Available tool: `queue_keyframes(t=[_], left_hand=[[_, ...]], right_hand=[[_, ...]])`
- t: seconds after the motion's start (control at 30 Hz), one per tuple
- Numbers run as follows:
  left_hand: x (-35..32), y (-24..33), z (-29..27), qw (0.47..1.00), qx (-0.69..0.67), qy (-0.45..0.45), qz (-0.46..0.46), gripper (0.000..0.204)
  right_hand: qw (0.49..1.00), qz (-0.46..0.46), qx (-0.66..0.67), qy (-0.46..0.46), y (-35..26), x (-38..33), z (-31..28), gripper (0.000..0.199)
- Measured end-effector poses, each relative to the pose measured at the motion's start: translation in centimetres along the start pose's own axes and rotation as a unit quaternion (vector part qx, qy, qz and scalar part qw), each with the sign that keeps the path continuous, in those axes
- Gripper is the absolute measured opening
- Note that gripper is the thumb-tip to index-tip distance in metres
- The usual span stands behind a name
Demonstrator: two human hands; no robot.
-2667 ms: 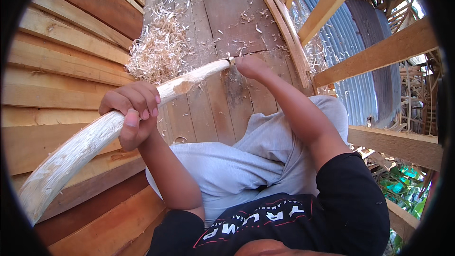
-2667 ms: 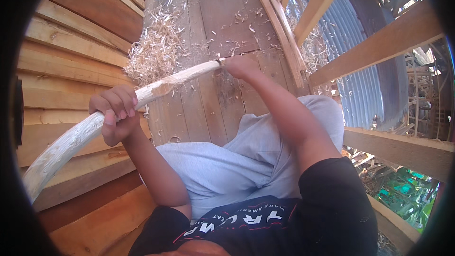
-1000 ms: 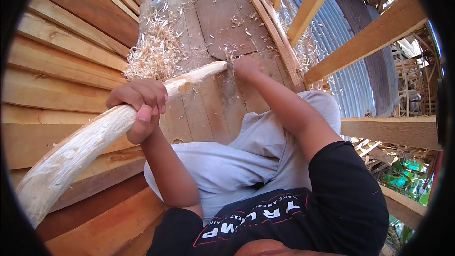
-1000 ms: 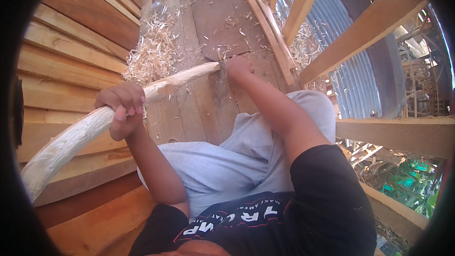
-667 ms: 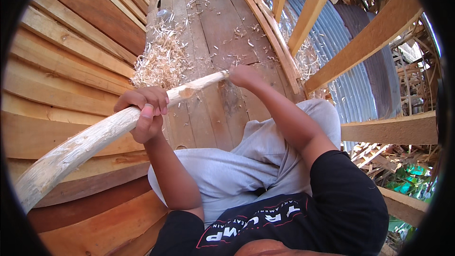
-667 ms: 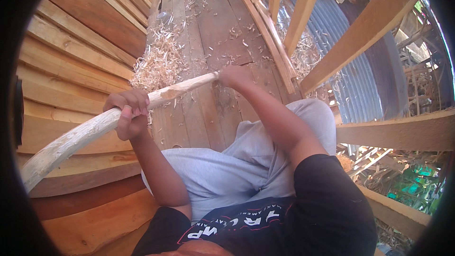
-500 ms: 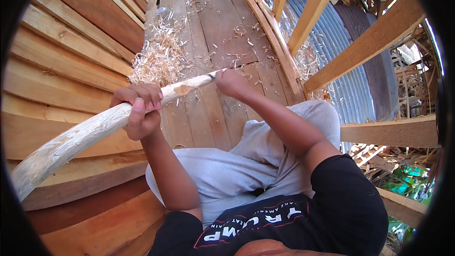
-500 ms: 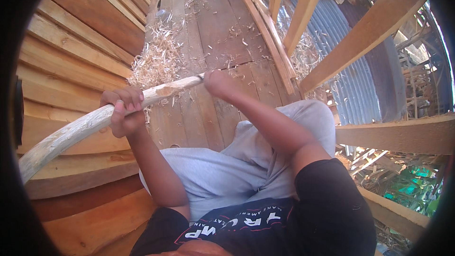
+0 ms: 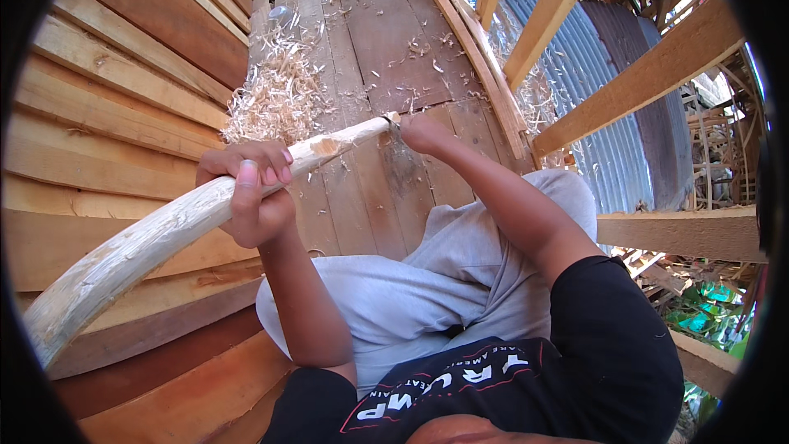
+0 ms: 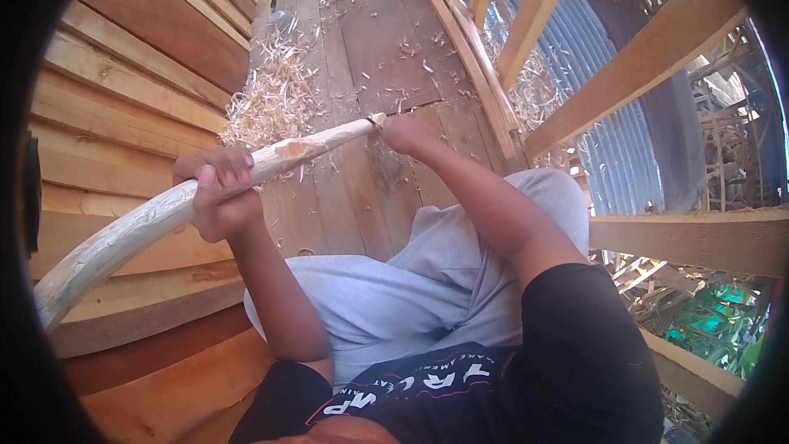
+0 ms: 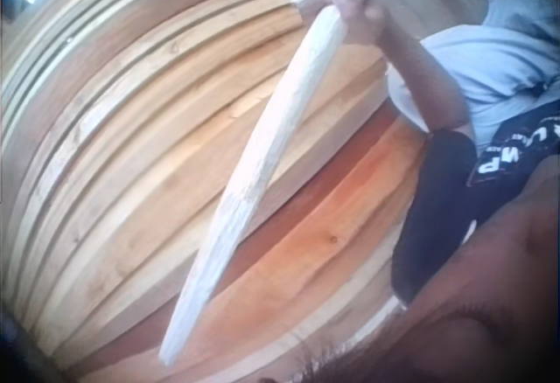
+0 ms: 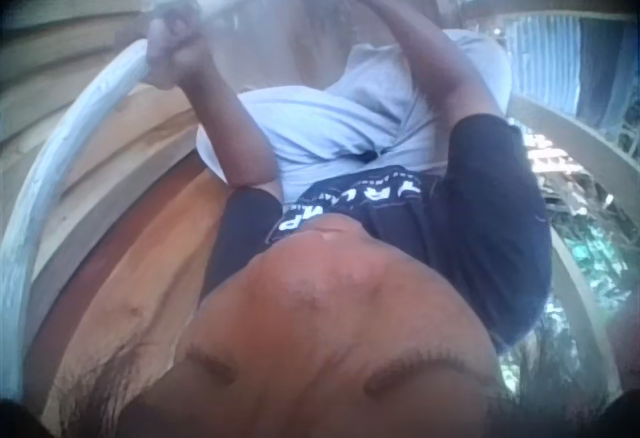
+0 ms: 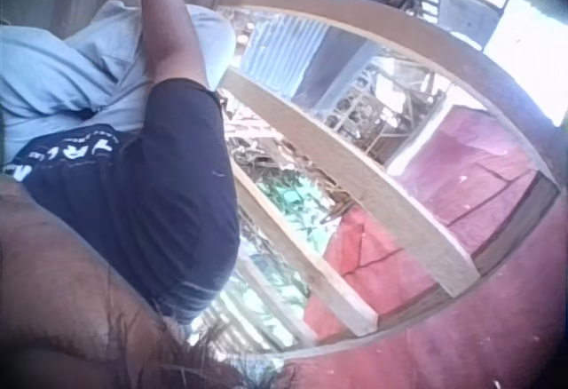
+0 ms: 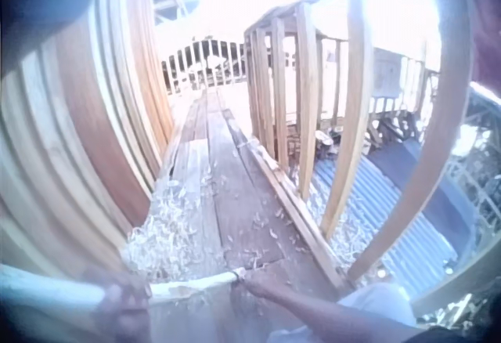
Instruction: The person carves a long wooden stick using a knife, repeatedly shaving off thin layers of wood. The person holds the stick with the left hand and uses the knife with the right hand to remove wood shavings, which accumulate on the floor.
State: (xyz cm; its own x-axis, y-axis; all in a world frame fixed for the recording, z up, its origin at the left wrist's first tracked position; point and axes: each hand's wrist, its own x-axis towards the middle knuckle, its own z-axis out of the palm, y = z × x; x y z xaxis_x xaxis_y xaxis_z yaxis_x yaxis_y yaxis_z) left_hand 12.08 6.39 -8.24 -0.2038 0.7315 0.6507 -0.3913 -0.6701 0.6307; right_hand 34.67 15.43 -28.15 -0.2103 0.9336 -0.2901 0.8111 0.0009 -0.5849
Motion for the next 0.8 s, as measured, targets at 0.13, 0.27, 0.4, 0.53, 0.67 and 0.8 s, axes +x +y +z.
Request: queue_keyframes(t=[0.13,0.27,0.4,0.53,0.67,0.8], left_hand=[[0.0,0.3,-0.1,0.999,0.033,0.033,-0.003,0.007],[-0.1,0.4,-1.1,0.996,0.036,0.083,-0.007,0.007],[0.1,0.0,-1.2,0.997,0.009,0.073,-0.021,0.007],[-0.1,0.4,-1.1,0.994,0.05,0.097,-0.019,0.008],[-0.4,0.5,-1.7,0.994,0.041,0.1,-0.02,0.008],[0.3,0.2,-1.7,0.996,0.034,0.084,-0.018,0.008]], right_hand=[[0.997,-0.001,0.078,0.022,-3.1,-1.8,-0.8,0.051],[0.992,0.035,0.121,0.021,-8.1,-3.5,-1.4,0.052],[0.997,0.036,0.065,0.013,-1.3,1.3,0.5,0.05],[0.998,-0.005,0.052,0.033,-4.8,-1.9,-0.3,0.054],[0.994,0.042,0.096,0.023,-7.1,-2.7,-1.9,0.056],[0.996,0.068,0.049,0.038,-2.5,-0.9,-0.3,0.056]])
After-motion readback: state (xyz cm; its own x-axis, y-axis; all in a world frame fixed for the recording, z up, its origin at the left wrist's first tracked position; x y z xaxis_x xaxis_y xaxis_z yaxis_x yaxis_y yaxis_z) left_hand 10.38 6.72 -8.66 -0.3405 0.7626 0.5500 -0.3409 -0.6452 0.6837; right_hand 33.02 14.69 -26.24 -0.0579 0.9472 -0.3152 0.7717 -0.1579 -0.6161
